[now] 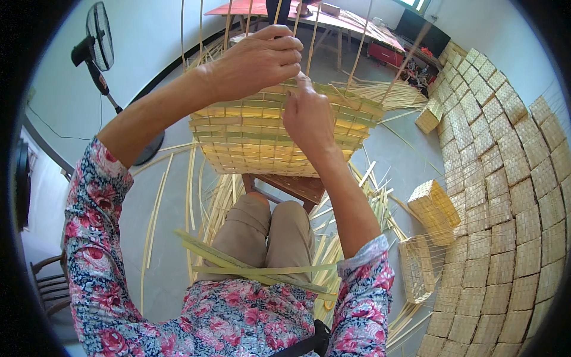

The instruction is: The person weaves a basket by hand using thin strips of bamboo or reed. They interlace the strips through a pre-formed frame, pulling them tight and adjusting the weave pattern to build up the basket's walls.

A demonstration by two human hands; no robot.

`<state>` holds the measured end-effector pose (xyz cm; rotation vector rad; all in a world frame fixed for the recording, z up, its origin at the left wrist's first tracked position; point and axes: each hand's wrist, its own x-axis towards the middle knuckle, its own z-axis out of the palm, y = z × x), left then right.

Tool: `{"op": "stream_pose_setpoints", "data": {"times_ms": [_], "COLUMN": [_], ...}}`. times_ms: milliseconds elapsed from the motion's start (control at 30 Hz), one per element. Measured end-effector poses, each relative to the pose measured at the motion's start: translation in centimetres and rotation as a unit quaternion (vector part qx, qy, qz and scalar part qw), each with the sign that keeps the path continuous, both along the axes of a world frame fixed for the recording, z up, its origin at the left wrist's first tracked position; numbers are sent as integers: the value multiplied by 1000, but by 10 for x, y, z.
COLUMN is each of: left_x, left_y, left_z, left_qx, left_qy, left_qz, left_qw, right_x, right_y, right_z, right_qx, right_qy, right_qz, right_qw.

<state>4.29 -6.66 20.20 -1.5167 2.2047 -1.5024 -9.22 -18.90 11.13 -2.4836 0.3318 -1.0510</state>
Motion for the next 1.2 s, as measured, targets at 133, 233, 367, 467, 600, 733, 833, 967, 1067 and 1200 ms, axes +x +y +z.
{"op": "stream_pose_setpoints", "data": {"times_ms": [133, 233, 367, 467, 600, 733, 833, 967, 1067, 1200], "left_x": [9, 12, 13, 11, 10, 5, -8, -27, -40, -38], "left_y": [-12, -19, -19, -21, -25, -23, -11, -19, 1, 9], "left_z": [11, 13, 26, 37, 33, 30, 19, -30, -50, -81], "left_qx": [58, 82, 128, 176, 201, 194, 131, -84, -45, -154], "left_qy": [-63, -70, -61, -79, -129, -143, -155, 20, 164, 270], "left_qz": [27, 32, -102, -180, -155, -128, 21, 95, 244, 214], "left_qw": [996, 994, 985, 965, 959, 962, 979, 992, 955, 926], "right_x": [34, 30, 15, 14, 19, 18, 21, 30, 26, 31], "right_y": [-20, -14, 1, 4, -3, -3, 1, -14, 4, 8], "right_z": [1, 13, 22, 25, 22, 23, 22, 9, 16, 14], "right_qx": [-89, 17, 170, 220, 276, 318, 309, 281, 260, 308], "right_qy": [44, 27, -9, -11, -8, -20, -35, -43, 23, 2], "right_qz": [-19, 48, 91, 84, 101, 128, 127, 148, 112, 117], "right_qw": [995, 998, 981, 972, 956, 939, 942, 947, 959, 944]}}
